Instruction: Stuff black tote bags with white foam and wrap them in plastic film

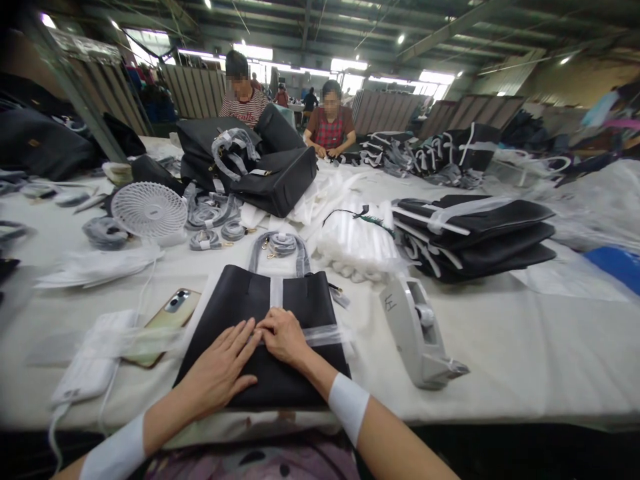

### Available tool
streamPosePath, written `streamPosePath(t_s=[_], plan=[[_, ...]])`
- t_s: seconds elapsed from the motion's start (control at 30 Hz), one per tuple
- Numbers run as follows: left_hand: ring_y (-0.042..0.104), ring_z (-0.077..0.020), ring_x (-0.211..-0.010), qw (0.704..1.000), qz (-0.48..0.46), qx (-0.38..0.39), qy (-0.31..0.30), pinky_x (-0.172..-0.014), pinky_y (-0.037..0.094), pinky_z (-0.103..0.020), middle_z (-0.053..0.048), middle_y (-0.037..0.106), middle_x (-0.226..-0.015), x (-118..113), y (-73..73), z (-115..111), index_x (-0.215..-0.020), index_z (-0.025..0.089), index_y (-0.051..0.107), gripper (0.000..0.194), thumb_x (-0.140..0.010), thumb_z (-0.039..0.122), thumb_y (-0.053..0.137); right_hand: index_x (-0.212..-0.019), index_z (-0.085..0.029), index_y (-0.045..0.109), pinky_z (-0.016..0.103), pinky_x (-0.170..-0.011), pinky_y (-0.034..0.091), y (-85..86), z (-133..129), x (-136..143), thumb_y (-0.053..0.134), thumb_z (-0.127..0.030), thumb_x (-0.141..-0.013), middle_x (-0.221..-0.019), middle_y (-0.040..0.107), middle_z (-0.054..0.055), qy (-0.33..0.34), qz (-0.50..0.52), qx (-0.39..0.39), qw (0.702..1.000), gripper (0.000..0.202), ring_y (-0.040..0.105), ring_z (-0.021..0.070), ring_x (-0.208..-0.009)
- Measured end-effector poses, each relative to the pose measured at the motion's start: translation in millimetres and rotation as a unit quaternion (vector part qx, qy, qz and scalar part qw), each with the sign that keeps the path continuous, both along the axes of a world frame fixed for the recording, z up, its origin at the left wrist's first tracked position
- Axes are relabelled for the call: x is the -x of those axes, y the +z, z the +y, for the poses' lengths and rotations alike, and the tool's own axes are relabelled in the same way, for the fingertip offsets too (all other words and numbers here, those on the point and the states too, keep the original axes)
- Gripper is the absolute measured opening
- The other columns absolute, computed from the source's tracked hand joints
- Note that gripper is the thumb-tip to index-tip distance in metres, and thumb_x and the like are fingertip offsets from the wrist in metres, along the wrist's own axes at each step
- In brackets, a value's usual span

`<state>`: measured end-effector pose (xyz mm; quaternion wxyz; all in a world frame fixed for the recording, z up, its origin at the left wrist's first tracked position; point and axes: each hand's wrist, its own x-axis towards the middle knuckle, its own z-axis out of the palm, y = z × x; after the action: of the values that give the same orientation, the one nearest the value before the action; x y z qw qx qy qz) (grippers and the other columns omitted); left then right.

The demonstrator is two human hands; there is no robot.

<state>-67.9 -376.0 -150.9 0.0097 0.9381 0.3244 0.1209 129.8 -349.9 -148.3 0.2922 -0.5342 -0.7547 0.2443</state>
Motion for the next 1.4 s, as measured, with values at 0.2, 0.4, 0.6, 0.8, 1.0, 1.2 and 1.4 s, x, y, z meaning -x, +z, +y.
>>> streamPosePath(t_s=[0.2,0.4,0.6,0.8,1.0,1.2,1.4], plan=[[0.043,-0.0321,-0.133,0.998,-0.029,-0.016,0.059,-0.11,0.034,-0.048,-0.021,0.049,-0.141,0.5,-5.1,0.5,-0.14,0.008,0.043,0.052,-0.096,0.034,0.045,-0.078,-0.02,0.071,0.027,-0.072,0.042,4.7,3.6,2.5,0.065,-0.021,-0.084,-0.077,0.062,0.001,0.007,0.028,-0.007,1.0,0.008,0.057,0.0136,-0.075],[0.046,-0.0303,-0.132,0.993,-0.092,-0.001,0.08,-0.108,0.037,-0.049,-0.018,0.054,-0.138,-2.5,-6.3,2.5,-0.135,0.014,0.049,0.041,-0.097,0.028,0.044,-0.098,-0.019,0.067,0.039,-0.093,0.046,28.7,-5.7,-6.0,0.05,-0.015,-0.091,-0.112,0.067,0.011,0.058,-0.015,-0.127,0.99,0.019,0.06,0.0203,-0.105],[0.044,-0.0307,-0.133,0.986,-0.137,0.052,0.076,-0.109,0.036,-0.05,-0.02,0.052,-0.138,-3.7,2.7,5.6,-0.137,0.01,0.046,0.045,-0.095,0.026,0.047,-0.141,-0.014,0.043,0.046,-0.109,0.04,18.8,-23.1,-9.8,0.046,-0.021,-0.094,-0.14,0.053,0.015,0.209,-0.201,-0.177,0.94,0.048,0.046,0.0239,-0.132],[0.054,-0.0261,-0.122,0.927,-0.318,0.049,0.192,-0.106,0.039,-0.046,-0.009,0.065,-0.123,26.8,11.8,-9.1,-0.111,0.022,0.066,0.024,-0.091,0.023,0.053,-0.146,-0.015,0.037,0.046,-0.11,0.041,-6.1,-18.6,-6.4,0.044,-0.022,-0.094,-0.146,0.046,0.014,0.183,-0.229,-0.215,0.932,0.053,0.042,0.0249,-0.135],[0.064,-0.0192,-0.087,0.492,-0.688,0.266,0.462,-0.083,0.05,-0.033,-0.006,0.069,-0.091,72.0,1.2,-14.6,-0.092,0.017,0.066,0.034,-0.072,0.042,0.077,-0.145,-0.014,0.038,0.048,-0.108,0.042,-8.6,-14.8,-7.1,0.047,-0.029,-0.094,-0.146,0.046,0.014,0.183,-0.23,-0.233,0.927,0.054,0.044,0.0272,-0.134],[0.063,-0.015,-0.065,0.402,-0.735,0.356,0.414,-0.059,0.049,-0.025,-0.004,0.066,-0.073,57.2,-3.6,15.3,-0.08,0.014,0.061,0.039,-0.062,0.042,0.082,-0.148,-0.017,0.034,0.048,-0.108,0.042,-10.4,-13.2,-7.1,0.047,-0.031,-0.094,-0.144,0.048,0.014,0.184,-0.215,-0.246,0.927,0.057,0.046,0.0269,-0.132],[0.055,-0.0093,-0.052,0.353,-0.741,0.314,0.477,-0.047,0.039,-0.02,0.005,0.057,-0.063,48.8,-8.5,28.5,-0.083,0.018,0.053,0.038,-0.064,0.039,0.079,-0.147,-0.017,0.035,0.047,-0.108,0.043,-10.0,-12.8,-7.2,0.047,-0.03,-0.094,-0.144,0.048,0.013,0.182,-0.218,-0.258,0.924,0.057,0.047,0.027,-0.132]])
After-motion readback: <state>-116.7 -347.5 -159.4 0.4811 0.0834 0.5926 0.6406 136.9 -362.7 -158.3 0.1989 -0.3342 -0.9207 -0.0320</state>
